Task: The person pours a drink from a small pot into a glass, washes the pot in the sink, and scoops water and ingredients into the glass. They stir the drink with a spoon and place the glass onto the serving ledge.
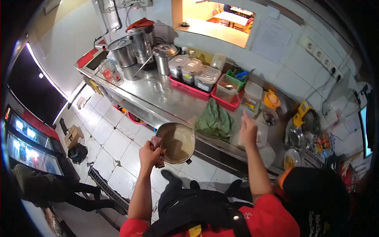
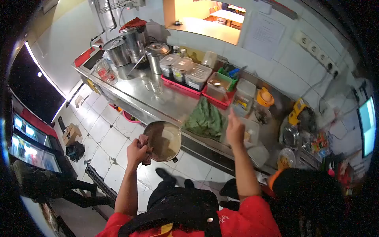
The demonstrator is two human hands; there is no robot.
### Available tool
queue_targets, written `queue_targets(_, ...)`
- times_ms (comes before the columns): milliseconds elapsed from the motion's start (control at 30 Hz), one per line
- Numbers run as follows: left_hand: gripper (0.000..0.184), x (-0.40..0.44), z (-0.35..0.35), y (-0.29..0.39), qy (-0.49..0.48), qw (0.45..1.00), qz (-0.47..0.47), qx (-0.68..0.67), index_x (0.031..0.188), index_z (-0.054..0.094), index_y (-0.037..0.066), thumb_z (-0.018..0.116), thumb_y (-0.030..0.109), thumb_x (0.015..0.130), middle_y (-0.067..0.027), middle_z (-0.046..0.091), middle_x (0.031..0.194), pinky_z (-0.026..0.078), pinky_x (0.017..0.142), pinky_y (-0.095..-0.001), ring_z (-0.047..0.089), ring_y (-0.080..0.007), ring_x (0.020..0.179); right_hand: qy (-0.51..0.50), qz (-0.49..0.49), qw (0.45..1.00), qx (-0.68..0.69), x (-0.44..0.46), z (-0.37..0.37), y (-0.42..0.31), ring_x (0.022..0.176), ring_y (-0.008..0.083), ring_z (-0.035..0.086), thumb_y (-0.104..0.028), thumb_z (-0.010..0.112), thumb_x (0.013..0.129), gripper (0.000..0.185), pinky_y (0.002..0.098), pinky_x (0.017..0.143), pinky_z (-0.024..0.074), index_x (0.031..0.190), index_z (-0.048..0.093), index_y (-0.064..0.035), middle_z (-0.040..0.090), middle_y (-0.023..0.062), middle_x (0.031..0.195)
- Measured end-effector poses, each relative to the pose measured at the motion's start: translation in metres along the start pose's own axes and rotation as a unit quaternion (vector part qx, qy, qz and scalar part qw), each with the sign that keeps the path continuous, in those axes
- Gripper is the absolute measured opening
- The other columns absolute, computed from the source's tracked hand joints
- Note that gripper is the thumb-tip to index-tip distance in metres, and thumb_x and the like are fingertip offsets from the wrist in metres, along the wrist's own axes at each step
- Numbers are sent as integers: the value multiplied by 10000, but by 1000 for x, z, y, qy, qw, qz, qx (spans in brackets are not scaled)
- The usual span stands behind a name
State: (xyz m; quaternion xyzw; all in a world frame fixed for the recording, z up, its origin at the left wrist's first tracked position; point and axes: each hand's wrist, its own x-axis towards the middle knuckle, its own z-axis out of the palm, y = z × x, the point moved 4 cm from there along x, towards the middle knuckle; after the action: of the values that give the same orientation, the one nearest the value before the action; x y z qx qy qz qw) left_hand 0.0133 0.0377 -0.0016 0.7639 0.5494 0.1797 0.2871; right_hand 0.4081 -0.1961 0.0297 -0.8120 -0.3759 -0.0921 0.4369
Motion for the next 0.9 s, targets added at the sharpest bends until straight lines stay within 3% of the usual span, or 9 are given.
queue_targets(67,339,1,-20,1,1,999,21,26,945,641,-6,692,259,740,-218,712,834,551,751,-447,699,-402,799,8,11,998,-54,27,17,20,949,428,687,-101,544,982,377,505,831,532,1350,623,-71,694,289,1014)
queue_targets(100,339,50,37,16,-11,999,5,-43,945,641,-6,692,259,740,-218,712,834,551,751,-447,699,-402,799,15,-63,985,-159,116,13,42,930,453,673,-100,532,982,342,517,816,529,1300,653,-58,693,288,992)
queue_targets(300,387,161,-15,-20,-33,998,56,-3,958,652,-2,701,293,714,-251,696,843,539,726,-468,676,-445,802,-67,68,964,-249,207,106,78,965,452,669,-173,624,938,217,515,836,533,1078,708,-31,702,269,964)
queue_targets(367,386,191,-23,-31,-46,997,61,1,962,648,6,693,303,720,-258,696,856,537,733,-487,675,-453,812,-92,76,957,-265,223,114,82,974,451,672,-139,638,935,283,533,816,531,1195,637,-26,693,283,1000)
queue_targets(433,427,219,-32,-41,-80,995,51,40,1048,653,10,694,298,737,-244,705,864,542,766,-494,683,-448,837,-23,167,933,-317,212,108,15,1038,429,642,-165,673,927,457,506,866,519,1364,570,-81,663,245,1093)
queue_targets(500,441,239,-46,-47,-81,994,55,40,1075,647,14,693,286,731,-242,700,846,542,757,-493,681,-448,819,87,105,928,-346,188,117,-21,1102,404,583,-218,681,935,562,476,909,497,1462,503,-143,581,189,1175)
queue_targets(633,424,285,-71,-45,-107,993,49,29,1067,653,10,678,270,732,-240,699,833,541,729,-478,682,-437,791,120,48,937,-326,103,168,-85,1102,386,564,-251,655,947,460,463,895,486,1385,579,-131,539,164,1181)
queue_targets(767,422,326,-87,-44,-104,992,63,41,1065,661,6,674,261,730,-237,697,815,543,708,-467,689,-423,770,-85,185,962,-183,17,243,-89,981,411,619,-220,644,943,355,491,838,509,1267,649,-77,589,188,1045)
queue_targets(900,423,359,-98,-45,-93,993,64,41,1079,667,2,677,239,729,-221,697,794,547,697,-447,691,-406,744,-144,166,970,-99,-4,280,-99,880,383,647,-198,645,936,277,463,770,532,1167,694,-53,616,156,969)
